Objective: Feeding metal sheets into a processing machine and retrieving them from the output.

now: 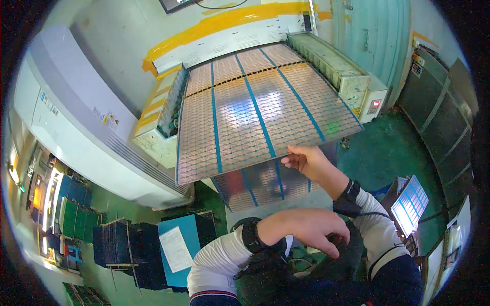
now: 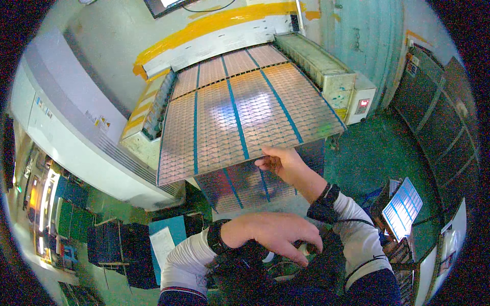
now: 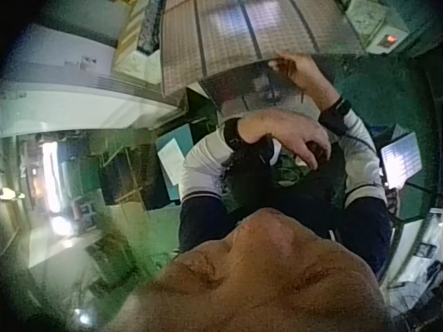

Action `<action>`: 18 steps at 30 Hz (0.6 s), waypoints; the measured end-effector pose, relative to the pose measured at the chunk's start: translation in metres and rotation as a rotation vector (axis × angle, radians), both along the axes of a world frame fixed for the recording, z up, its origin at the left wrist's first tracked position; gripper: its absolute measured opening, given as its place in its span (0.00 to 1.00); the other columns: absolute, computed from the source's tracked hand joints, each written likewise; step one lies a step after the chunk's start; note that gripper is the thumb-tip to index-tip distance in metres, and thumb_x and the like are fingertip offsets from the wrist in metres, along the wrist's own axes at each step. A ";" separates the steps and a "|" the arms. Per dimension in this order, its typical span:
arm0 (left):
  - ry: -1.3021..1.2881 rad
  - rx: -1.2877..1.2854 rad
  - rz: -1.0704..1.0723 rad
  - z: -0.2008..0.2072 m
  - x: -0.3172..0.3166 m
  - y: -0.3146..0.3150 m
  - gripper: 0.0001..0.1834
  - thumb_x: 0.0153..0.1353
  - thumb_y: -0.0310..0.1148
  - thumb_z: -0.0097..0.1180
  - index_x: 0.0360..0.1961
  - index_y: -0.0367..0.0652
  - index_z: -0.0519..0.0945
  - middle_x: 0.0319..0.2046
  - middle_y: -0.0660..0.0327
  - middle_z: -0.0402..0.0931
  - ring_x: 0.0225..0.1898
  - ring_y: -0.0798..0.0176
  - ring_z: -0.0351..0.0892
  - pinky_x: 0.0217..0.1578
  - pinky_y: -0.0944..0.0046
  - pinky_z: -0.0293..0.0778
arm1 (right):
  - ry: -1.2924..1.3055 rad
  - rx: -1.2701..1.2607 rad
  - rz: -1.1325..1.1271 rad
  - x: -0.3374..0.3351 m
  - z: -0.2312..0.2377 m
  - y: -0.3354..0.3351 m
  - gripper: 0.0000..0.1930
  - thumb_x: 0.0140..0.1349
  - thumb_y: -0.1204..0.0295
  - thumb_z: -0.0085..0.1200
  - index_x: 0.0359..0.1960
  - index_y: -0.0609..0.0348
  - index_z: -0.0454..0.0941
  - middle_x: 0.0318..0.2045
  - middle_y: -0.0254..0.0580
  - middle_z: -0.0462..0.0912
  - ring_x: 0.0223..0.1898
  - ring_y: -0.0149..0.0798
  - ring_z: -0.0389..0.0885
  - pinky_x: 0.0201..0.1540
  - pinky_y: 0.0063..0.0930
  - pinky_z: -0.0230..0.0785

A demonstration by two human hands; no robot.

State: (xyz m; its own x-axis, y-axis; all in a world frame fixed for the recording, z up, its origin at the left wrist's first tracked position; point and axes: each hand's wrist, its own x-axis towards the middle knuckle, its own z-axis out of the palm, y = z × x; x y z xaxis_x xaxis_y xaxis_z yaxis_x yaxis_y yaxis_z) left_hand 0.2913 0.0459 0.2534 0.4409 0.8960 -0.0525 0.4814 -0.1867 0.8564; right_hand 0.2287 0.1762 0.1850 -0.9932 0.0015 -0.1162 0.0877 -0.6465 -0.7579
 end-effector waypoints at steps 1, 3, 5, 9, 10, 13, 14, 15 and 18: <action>0.000 -0.001 0.000 0.000 0.000 0.000 0.24 0.55 0.45 0.60 0.48 0.39 0.75 0.40 0.51 0.75 0.44 0.47 0.75 0.44 0.54 0.72 | -0.011 0.006 0.000 -0.002 0.000 0.000 0.10 0.62 0.71 0.54 0.43 0.59 0.75 0.36 0.40 0.82 0.34 0.39 0.83 0.36 0.30 0.76; 0.001 0.003 -0.004 -0.001 -0.001 0.000 0.24 0.55 0.44 0.59 0.47 0.39 0.75 0.39 0.50 0.75 0.43 0.47 0.75 0.43 0.53 0.72 | -0.040 0.011 -0.012 -0.007 -0.001 0.000 0.10 0.62 0.70 0.53 0.43 0.60 0.75 0.37 0.40 0.82 0.35 0.38 0.83 0.37 0.29 0.76; -0.010 0.020 -0.006 -0.001 -0.001 0.000 0.24 0.55 0.45 0.59 0.47 0.39 0.75 0.39 0.50 0.75 0.43 0.47 0.75 0.42 0.53 0.72 | -0.037 0.010 -0.001 -0.011 -0.002 0.001 0.10 0.62 0.70 0.53 0.42 0.61 0.76 0.37 0.40 0.82 0.35 0.38 0.83 0.37 0.29 0.75; -0.001 0.031 -0.033 -0.002 -0.001 0.002 0.25 0.55 0.46 0.59 0.47 0.38 0.74 0.39 0.50 0.75 0.42 0.47 0.76 0.41 0.53 0.72 | -0.069 0.015 0.024 -0.021 -0.006 0.002 0.11 0.61 0.68 0.56 0.43 0.58 0.75 0.37 0.39 0.82 0.35 0.40 0.82 0.36 0.31 0.75; -0.012 0.025 -0.031 -0.002 -0.001 0.002 0.25 0.55 0.46 0.59 0.47 0.38 0.74 0.39 0.50 0.75 0.42 0.47 0.76 0.41 0.53 0.72 | -0.070 0.014 0.024 -0.023 -0.007 0.003 0.11 0.61 0.68 0.56 0.43 0.58 0.75 0.37 0.39 0.82 0.35 0.40 0.82 0.36 0.31 0.75; 0.014 0.012 -0.026 -0.002 -0.002 0.001 0.26 0.55 0.46 0.60 0.48 0.38 0.74 0.39 0.50 0.75 0.42 0.47 0.76 0.41 0.53 0.72 | -0.050 0.003 0.017 -0.032 -0.009 0.004 0.10 0.62 0.68 0.55 0.41 0.59 0.75 0.36 0.39 0.82 0.34 0.39 0.82 0.37 0.30 0.74; 0.012 0.016 -0.018 -0.001 -0.002 0.000 0.26 0.55 0.46 0.60 0.48 0.38 0.74 0.39 0.50 0.75 0.42 0.47 0.76 0.41 0.52 0.72 | -0.039 0.004 0.027 -0.036 -0.009 0.004 0.10 0.62 0.68 0.55 0.41 0.60 0.76 0.36 0.40 0.81 0.35 0.39 0.82 0.37 0.30 0.73; 0.023 0.026 -0.014 0.000 -0.002 0.000 0.26 0.55 0.46 0.60 0.48 0.38 0.74 0.39 0.50 0.75 0.42 0.47 0.76 0.41 0.52 0.72 | -0.027 0.004 0.036 -0.038 -0.009 0.005 0.10 0.62 0.68 0.55 0.40 0.60 0.76 0.36 0.40 0.81 0.35 0.39 0.81 0.38 0.29 0.73; -0.003 0.034 -0.011 0.004 -0.003 -0.001 0.25 0.55 0.46 0.60 0.48 0.38 0.74 0.38 0.51 0.75 0.41 0.46 0.75 0.40 0.51 0.72 | -0.034 0.001 0.028 -0.045 -0.009 0.005 0.10 0.61 0.67 0.55 0.39 0.60 0.76 0.36 0.40 0.81 0.35 0.37 0.81 0.38 0.29 0.72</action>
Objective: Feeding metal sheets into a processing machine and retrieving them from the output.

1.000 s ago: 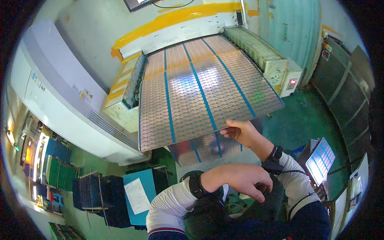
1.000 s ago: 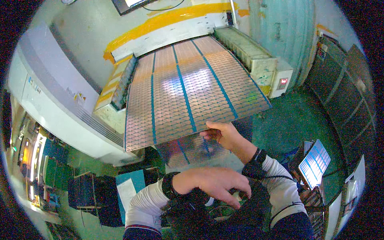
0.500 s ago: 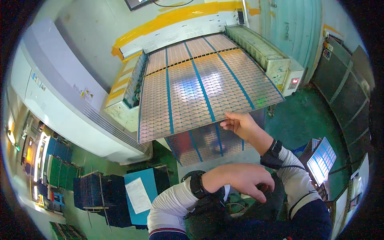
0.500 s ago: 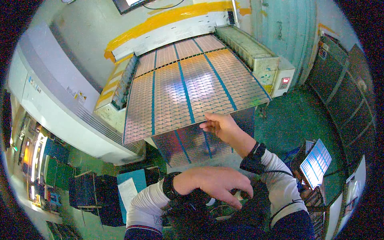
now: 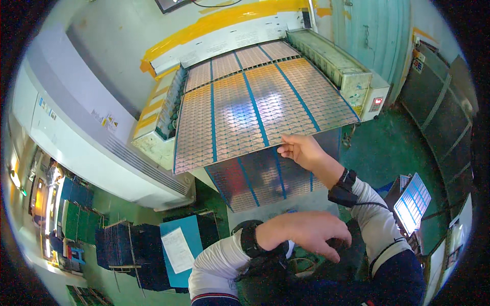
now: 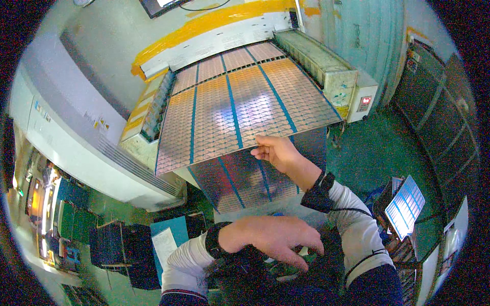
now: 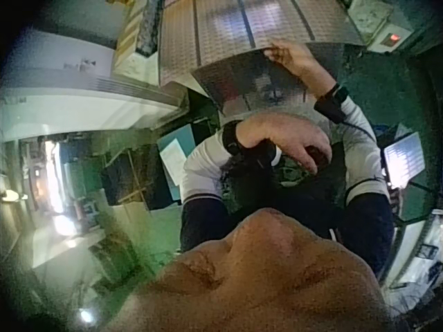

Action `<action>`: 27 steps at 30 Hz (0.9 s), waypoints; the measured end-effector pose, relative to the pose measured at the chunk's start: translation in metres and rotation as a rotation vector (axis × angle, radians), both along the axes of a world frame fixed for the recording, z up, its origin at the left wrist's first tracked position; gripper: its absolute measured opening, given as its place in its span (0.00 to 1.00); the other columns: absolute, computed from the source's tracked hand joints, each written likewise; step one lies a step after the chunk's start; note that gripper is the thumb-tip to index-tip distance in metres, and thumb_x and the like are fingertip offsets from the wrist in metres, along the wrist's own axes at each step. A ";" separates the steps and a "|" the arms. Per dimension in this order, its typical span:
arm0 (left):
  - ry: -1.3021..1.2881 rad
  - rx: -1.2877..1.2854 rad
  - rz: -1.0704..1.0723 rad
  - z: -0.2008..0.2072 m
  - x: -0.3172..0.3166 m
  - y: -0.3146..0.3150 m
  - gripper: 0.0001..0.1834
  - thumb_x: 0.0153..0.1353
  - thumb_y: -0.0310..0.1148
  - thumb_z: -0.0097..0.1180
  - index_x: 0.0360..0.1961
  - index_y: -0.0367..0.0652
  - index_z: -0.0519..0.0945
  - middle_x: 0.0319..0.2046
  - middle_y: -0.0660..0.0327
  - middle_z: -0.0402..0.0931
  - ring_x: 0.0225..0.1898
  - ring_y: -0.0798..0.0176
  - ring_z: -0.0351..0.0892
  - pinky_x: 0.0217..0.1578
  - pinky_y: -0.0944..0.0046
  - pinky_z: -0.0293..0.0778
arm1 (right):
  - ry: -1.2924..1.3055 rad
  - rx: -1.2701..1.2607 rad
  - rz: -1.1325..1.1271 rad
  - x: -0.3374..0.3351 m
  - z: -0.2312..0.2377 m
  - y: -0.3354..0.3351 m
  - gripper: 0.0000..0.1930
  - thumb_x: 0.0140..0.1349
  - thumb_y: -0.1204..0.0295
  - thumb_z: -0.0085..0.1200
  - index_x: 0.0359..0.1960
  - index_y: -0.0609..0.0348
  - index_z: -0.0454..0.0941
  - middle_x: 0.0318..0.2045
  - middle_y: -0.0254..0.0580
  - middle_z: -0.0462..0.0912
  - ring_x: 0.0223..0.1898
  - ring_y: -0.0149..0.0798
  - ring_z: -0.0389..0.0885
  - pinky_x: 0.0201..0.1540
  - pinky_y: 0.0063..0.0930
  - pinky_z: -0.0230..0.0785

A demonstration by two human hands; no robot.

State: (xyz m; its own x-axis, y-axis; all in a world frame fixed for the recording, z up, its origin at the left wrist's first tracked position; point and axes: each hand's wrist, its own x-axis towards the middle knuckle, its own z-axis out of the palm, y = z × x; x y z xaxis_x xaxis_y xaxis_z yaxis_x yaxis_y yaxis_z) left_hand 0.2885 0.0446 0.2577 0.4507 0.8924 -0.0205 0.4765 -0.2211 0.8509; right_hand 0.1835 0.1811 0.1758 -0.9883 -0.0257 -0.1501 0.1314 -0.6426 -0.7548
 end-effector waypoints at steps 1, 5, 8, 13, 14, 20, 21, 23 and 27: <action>-0.001 -0.001 0.000 0.002 -0.001 -0.001 0.25 0.55 0.46 0.60 0.48 0.38 0.74 0.38 0.51 0.75 0.41 0.46 0.75 0.40 0.51 0.72 | 0.012 -0.002 0.002 -0.002 0.000 0.000 0.10 0.61 0.67 0.55 0.39 0.60 0.76 0.36 0.40 0.81 0.35 0.37 0.81 0.38 0.29 0.72; -0.006 0.012 0.018 0.005 -0.003 -0.003 0.25 0.56 0.46 0.59 0.48 0.38 0.74 0.38 0.50 0.75 0.42 0.47 0.75 0.40 0.51 0.71 | -0.007 -0.013 0.008 -0.012 -0.001 0.004 0.08 0.62 0.69 0.54 0.36 0.60 0.76 0.33 0.37 0.80 0.31 0.35 0.79 0.37 0.28 0.69; -0.001 0.023 0.011 0.004 -0.003 -0.003 0.25 0.56 0.45 0.59 0.48 0.37 0.73 0.39 0.50 0.74 0.43 0.46 0.75 0.42 0.52 0.71 | -0.010 -0.014 0.005 -0.020 -0.004 0.006 0.08 0.62 0.68 0.54 0.36 0.60 0.76 0.32 0.36 0.80 0.31 0.34 0.79 0.36 0.27 0.68; 0.001 0.075 0.014 0.000 -0.003 -0.004 0.26 0.57 0.45 0.59 0.48 0.35 0.73 0.39 0.49 0.74 0.44 0.45 0.74 0.43 0.52 0.71 | -0.003 -0.002 -0.008 -0.031 -0.009 0.008 0.10 0.59 0.67 0.57 0.37 0.60 0.77 0.35 0.39 0.81 0.33 0.36 0.79 0.36 0.28 0.70; 0.002 0.066 0.013 -0.001 -0.003 -0.004 0.26 0.56 0.45 0.59 0.48 0.34 0.73 0.39 0.48 0.74 0.44 0.45 0.74 0.44 0.52 0.71 | -0.004 -0.007 -0.014 -0.033 -0.010 0.009 0.09 0.60 0.67 0.56 0.36 0.60 0.76 0.34 0.37 0.80 0.32 0.36 0.78 0.36 0.28 0.69; 0.016 0.016 -0.006 -0.003 -0.003 -0.004 0.26 0.57 0.45 0.58 0.48 0.34 0.72 0.40 0.48 0.73 0.46 0.44 0.73 0.45 0.52 0.71 | 0.033 -0.040 0.005 -0.046 -0.012 0.011 0.11 0.60 0.66 0.56 0.39 0.59 0.76 0.34 0.39 0.80 0.34 0.37 0.79 0.37 0.28 0.71; 0.006 0.019 -0.009 -0.004 -0.002 -0.004 0.26 0.57 0.44 0.58 0.49 0.34 0.72 0.40 0.48 0.73 0.46 0.44 0.73 0.45 0.51 0.71 | 0.006 -0.042 -0.021 -0.047 -0.013 0.011 0.12 0.61 0.65 0.56 0.41 0.59 0.76 0.34 0.39 0.80 0.35 0.37 0.79 0.37 0.28 0.71; 0.011 0.020 -0.013 -0.004 -0.001 -0.004 0.26 0.57 0.44 0.58 0.49 0.34 0.72 0.41 0.48 0.73 0.46 0.44 0.73 0.45 0.51 0.71 | 0.024 -0.068 -0.023 -0.050 -0.013 0.010 0.13 0.61 0.65 0.56 0.41 0.59 0.75 0.34 0.39 0.80 0.35 0.37 0.79 0.37 0.28 0.71; 0.023 0.061 -0.012 -0.006 -0.001 -0.004 0.26 0.58 0.45 0.57 0.51 0.35 0.72 0.42 0.48 0.72 0.46 0.45 0.72 0.46 0.52 0.70 | 0.066 -0.075 -0.033 -0.048 -0.017 0.016 0.13 0.61 0.65 0.56 0.43 0.59 0.76 0.38 0.39 0.81 0.39 0.37 0.80 0.41 0.31 0.73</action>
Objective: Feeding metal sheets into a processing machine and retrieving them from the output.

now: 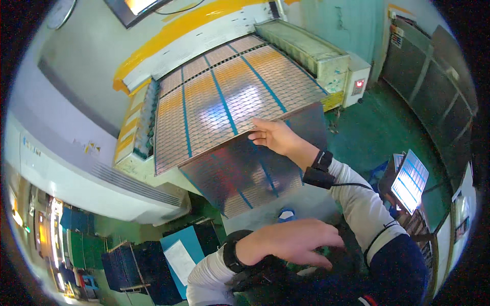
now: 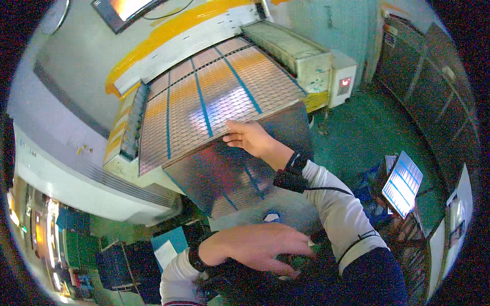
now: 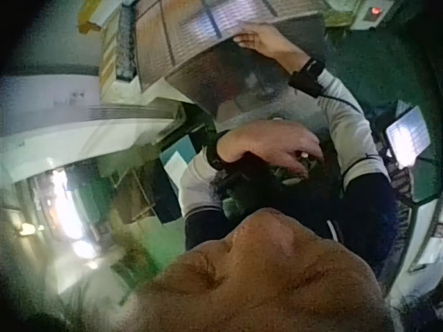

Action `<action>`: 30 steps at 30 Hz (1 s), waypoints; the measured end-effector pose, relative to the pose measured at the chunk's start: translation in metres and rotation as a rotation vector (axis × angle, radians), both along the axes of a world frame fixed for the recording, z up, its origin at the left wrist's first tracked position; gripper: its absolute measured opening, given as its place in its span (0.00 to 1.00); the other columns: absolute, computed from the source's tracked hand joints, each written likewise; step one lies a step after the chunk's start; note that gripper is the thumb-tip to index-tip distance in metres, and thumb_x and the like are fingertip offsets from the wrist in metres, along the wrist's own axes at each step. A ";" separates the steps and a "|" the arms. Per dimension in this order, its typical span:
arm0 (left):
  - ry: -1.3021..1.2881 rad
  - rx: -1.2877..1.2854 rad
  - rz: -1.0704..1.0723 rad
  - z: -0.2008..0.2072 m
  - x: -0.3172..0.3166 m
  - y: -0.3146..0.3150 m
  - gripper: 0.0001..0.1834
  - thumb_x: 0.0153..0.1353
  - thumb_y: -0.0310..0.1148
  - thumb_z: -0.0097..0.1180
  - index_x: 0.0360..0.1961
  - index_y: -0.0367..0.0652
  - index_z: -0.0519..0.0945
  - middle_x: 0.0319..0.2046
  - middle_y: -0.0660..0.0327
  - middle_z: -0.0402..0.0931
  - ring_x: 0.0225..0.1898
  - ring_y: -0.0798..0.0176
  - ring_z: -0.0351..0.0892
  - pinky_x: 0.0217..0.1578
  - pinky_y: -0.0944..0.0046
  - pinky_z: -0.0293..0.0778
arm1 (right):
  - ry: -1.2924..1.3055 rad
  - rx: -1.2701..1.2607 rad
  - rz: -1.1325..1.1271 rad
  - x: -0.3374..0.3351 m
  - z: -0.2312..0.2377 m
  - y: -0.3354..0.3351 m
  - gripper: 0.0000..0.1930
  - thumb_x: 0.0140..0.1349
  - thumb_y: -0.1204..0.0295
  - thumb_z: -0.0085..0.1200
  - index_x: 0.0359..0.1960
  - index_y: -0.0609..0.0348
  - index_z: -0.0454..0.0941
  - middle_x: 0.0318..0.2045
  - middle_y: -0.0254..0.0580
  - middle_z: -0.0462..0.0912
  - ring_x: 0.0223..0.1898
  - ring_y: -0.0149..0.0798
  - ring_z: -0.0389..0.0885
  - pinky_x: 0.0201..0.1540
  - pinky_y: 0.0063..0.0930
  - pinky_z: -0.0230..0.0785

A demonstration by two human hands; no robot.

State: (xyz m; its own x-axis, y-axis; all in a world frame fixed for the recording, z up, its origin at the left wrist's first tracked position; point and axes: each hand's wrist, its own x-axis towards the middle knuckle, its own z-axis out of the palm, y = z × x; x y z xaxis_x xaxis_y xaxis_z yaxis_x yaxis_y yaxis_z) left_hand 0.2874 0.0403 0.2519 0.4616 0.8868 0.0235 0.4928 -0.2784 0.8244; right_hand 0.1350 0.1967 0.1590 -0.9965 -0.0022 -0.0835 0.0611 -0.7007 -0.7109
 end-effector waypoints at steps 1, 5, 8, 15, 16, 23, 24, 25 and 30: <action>-0.016 -0.009 -0.011 -0.001 -0.001 -0.001 0.26 0.58 0.45 0.57 0.51 0.35 0.72 0.42 0.48 0.72 0.46 0.45 0.72 0.46 0.52 0.70 | 0.061 0.037 0.018 0.002 -0.003 0.004 0.14 0.62 0.65 0.56 0.44 0.59 0.76 0.39 0.40 0.81 0.41 0.38 0.80 0.42 0.33 0.73; -0.010 0.007 0.006 -0.012 0.003 -0.007 0.26 0.60 0.45 0.56 0.52 0.36 0.71 0.43 0.48 0.72 0.47 0.46 0.72 0.46 0.53 0.70 | 0.114 0.161 -0.137 0.022 -0.033 0.033 0.18 0.60 0.65 0.59 0.49 0.59 0.74 0.42 0.41 0.81 0.38 0.37 0.81 0.40 0.29 0.75; -0.021 0.040 0.012 -0.019 0.007 -0.009 0.26 0.60 0.45 0.56 0.53 0.36 0.71 0.43 0.49 0.72 0.47 0.47 0.73 0.46 0.54 0.70 | -0.115 0.321 -0.479 0.027 -0.063 0.075 0.13 0.58 0.68 0.60 0.42 0.59 0.77 0.36 0.39 0.82 0.30 0.34 0.80 0.31 0.27 0.74; -0.008 -0.016 -0.001 -0.022 0.011 -0.009 0.25 0.60 0.44 0.57 0.52 0.38 0.72 0.43 0.51 0.73 0.47 0.49 0.73 0.46 0.55 0.70 | -0.284 0.803 -1.049 0.034 -0.117 0.170 0.12 0.53 0.73 0.59 0.40 0.59 0.78 0.37 0.36 0.79 0.31 0.30 0.75 0.30 0.25 0.68; -0.008 -0.018 -0.007 -0.022 0.012 -0.009 0.25 0.60 0.44 0.57 0.52 0.38 0.72 0.43 0.51 0.73 0.47 0.49 0.73 0.46 0.55 0.70 | -0.248 0.851 -1.037 0.035 -0.122 0.175 0.13 0.52 0.73 0.60 0.41 0.60 0.78 0.39 0.37 0.78 0.32 0.31 0.76 0.31 0.25 0.68; -0.025 0.009 0.036 -0.026 0.012 -0.009 0.25 0.58 0.44 0.58 0.50 0.37 0.74 0.41 0.51 0.74 0.45 0.48 0.74 0.45 0.54 0.70 | -0.218 1.018 -1.002 0.045 -0.123 0.166 0.24 0.51 0.76 0.59 0.53 0.61 0.75 0.44 0.41 0.79 0.40 0.36 0.78 0.37 0.28 0.71; -0.059 0.038 0.056 -0.026 0.012 -0.009 0.24 0.57 0.44 0.59 0.48 0.36 0.75 0.39 0.50 0.75 0.43 0.46 0.75 0.44 0.54 0.70 | -0.223 1.081 -1.010 0.050 -0.121 0.164 0.24 0.51 0.77 0.59 0.53 0.61 0.75 0.45 0.42 0.79 0.42 0.37 0.78 0.41 0.28 0.71; -0.065 0.017 0.056 -0.026 0.011 -0.008 0.24 0.57 0.44 0.59 0.48 0.36 0.75 0.39 0.50 0.75 0.43 0.46 0.75 0.44 0.54 0.70 | -0.218 1.152 -1.026 0.053 -0.118 0.162 0.24 0.51 0.78 0.59 0.53 0.62 0.75 0.45 0.43 0.80 0.45 0.38 0.78 0.45 0.28 0.70; -0.004 -0.011 0.012 -0.022 0.011 -0.006 0.25 0.59 0.45 0.58 0.51 0.38 0.73 0.43 0.52 0.74 0.46 0.49 0.74 0.45 0.55 0.69 | -0.146 1.106 -0.989 0.071 -0.101 0.160 0.23 0.49 0.75 0.60 0.50 0.61 0.77 0.44 0.45 0.81 0.47 0.40 0.79 0.50 0.30 0.69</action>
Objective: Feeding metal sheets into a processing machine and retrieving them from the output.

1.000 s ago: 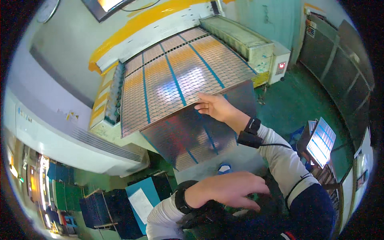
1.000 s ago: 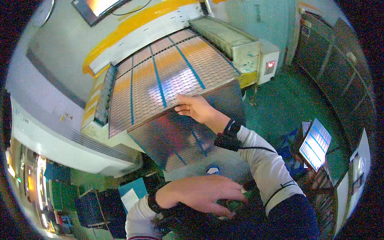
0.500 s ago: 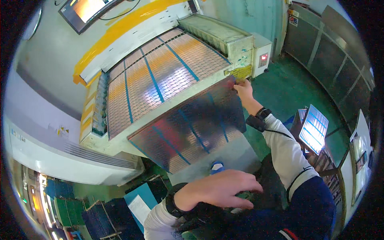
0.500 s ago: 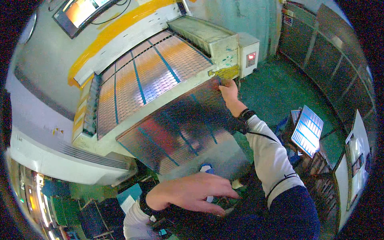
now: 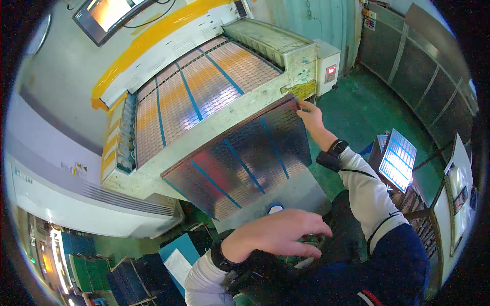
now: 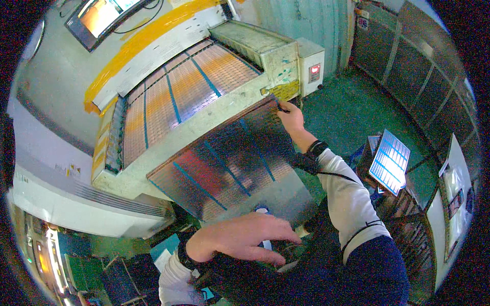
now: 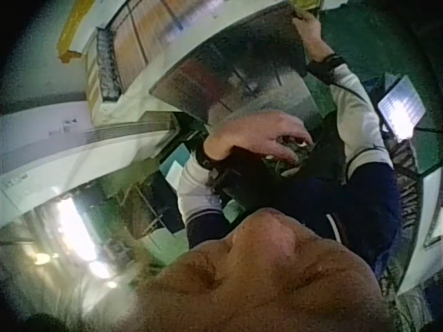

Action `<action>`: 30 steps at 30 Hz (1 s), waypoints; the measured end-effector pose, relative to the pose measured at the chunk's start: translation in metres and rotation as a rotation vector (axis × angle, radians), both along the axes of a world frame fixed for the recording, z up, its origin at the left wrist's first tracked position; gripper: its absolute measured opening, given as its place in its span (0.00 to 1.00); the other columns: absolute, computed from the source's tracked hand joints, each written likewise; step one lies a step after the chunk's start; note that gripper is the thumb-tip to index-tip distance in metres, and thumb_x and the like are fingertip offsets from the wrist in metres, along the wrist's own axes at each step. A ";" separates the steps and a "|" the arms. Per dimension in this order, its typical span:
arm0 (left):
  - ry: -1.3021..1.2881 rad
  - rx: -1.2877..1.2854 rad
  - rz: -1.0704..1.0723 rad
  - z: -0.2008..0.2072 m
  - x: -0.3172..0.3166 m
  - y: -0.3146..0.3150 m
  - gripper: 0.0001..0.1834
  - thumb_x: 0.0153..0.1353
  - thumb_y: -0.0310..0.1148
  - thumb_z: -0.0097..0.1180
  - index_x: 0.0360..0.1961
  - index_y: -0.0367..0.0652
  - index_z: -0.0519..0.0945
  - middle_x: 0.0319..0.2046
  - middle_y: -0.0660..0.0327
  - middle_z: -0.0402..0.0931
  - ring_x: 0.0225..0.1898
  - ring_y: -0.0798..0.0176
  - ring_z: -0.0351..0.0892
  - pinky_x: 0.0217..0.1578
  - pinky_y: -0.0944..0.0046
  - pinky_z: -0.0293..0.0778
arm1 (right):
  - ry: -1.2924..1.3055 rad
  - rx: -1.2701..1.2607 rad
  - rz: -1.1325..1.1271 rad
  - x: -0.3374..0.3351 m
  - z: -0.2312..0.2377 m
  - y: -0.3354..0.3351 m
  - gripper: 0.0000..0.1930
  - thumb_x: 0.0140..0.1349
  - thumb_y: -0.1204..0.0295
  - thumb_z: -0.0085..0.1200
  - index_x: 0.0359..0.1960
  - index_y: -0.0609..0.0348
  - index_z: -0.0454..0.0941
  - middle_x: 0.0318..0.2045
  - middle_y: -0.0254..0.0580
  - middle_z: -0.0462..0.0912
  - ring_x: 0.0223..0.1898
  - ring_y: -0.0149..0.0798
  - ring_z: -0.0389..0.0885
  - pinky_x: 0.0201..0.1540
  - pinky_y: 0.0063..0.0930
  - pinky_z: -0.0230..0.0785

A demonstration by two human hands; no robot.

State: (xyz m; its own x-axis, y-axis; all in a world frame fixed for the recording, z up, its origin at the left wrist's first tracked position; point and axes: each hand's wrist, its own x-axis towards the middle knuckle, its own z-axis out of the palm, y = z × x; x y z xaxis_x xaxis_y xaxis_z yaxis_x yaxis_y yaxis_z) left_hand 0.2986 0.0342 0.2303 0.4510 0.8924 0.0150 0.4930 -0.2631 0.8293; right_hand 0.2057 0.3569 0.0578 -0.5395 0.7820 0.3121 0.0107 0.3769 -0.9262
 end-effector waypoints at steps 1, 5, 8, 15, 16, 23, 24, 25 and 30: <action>-0.001 0.002 0.001 0.001 0.000 0.000 0.25 0.59 0.45 0.58 0.51 0.38 0.73 0.43 0.52 0.74 0.46 0.49 0.74 0.45 0.55 0.69 | 0.004 -0.053 0.002 0.002 0.003 -0.001 0.22 0.48 0.73 0.61 0.48 0.60 0.79 0.42 0.44 0.83 0.45 0.40 0.80 0.49 0.30 0.70; -0.007 -0.017 0.014 0.005 0.000 0.001 0.26 0.59 0.46 0.58 0.51 0.38 0.73 0.41 0.51 0.74 0.45 0.48 0.75 0.44 0.54 0.70 | -0.216 -0.147 0.161 0.008 0.011 -0.001 0.24 0.50 0.73 0.61 0.52 0.64 0.76 0.49 0.46 0.79 0.52 0.41 0.76 0.52 0.31 0.68; -0.004 -0.035 0.021 0.008 0.000 0.004 0.26 0.59 0.46 0.58 0.52 0.38 0.73 0.41 0.51 0.74 0.44 0.47 0.75 0.43 0.54 0.71 | -0.160 -0.041 -0.022 0.000 0.009 -0.002 0.24 0.50 0.72 0.62 0.52 0.62 0.76 0.50 0.46 0.78 0.52 0.41 0.76 0.52 0.32 0.68; -0.008 -0.084 0.041 0.015 -0.006 0.006 0.27 0.60 0.47 0.57 0.52 0.38 0.72 0.42 0.51 0.74 0.44 0.47 0.75 0.43 0.54 0.71 | -0.264 -0.013 0.033 -0.017 -0.001 0.009 0.25 0.51 0.73 0.61 0.53 0.59 0.74 0.47 0.42 0.78 0.44 0.38 0.77 0.44 0.31 0.70; -0.009 -0.085 0.043 0.016 -0.006 0.006 0.27 0.60 0.47 0.57 0.52 0.38 0.72 0.42 0.51 0.74 0.44 0.47 0.75 0.43 0.54 0.71 | -0.230 -0.156 0.018 -0.017 -0.001 0.010 0.23 0.51 0.73 0.61 0.52 0.60 0.74 0.46 0.41 0.78 0.41 0.36 0.77 0.40 0.30 0.71; 0.034 -0.020 0.016 0.015 -0.005 0.008 0.26 0.61 0.46 0.56 0.53 0.38 0.72 0.42 0.51 0.74 0.45 0.48 0.74 0.43 0.54 0.71 | -0.009 -0.283 0.152 -0.009 0.005 0.009 0.16 0.54 0.72 0.60 0.44 0.59 0.75 0.39 0.35 0.78 0.33 0.29 0.74 0.31 0.26 0.67; 0.042 -0.007 0.027 0.015 -0.006 0.009 0.26 0.61 0.46 0.56 0.53 0.39 0.72 0.42 0.51 0.74 0.45 0.48 0.74 0.43 0.54 0.71 | -0.010 -0.297 0.233 -0.008 0.008 0.009 0.14 0.53 0.71 0.61 0.42 0.59 0.76 0.35 0.33 0.78 0.31 0.28 0.74 0.30 0.24 0.66; 0.036 -0.027 0.029 0.015 -0.006 0.009 0.26 0.61 0.46 0.56 0.53 0.39 0.72 0.42 0.51 0.74 0.45 0.48 0.74 0.43 0.54 0.71 | -0.056 -0.304 0.275 -0.006 0.010 0.007 0.13 0.53 0.70 0.62 0.40 0.58 0.77 0.32 0.32 0.78 0.29 0.27 0.73 0.29 0.23 0.65; 0.022 -0.023 0.048 0.015 -0.008 0.008 0.25 0.59 0.47 0.57 0.51 0.39 0.73 0.42 0.52 0.73 0.45 0.47 0.74 0.44 0.54 0.70 | -0.151 -0.159 0.398 0.002 0.031 0.008 0.12 0.52 0.66 0.65 0.31 0.58 0.77 0.24 0.28 0.75 0.26 0.24 0.70 0.27 0.22 0.62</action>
State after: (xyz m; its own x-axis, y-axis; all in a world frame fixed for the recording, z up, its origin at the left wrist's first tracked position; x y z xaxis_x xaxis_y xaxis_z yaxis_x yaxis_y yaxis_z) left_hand 0.2905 0.0417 0.2453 0.4075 0.9131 -0.0153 0.5225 -0.2194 0.8239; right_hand 0.2080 0.3653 0.0892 -0.8381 0.5363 0.0998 0.0331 0.2327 -0.9720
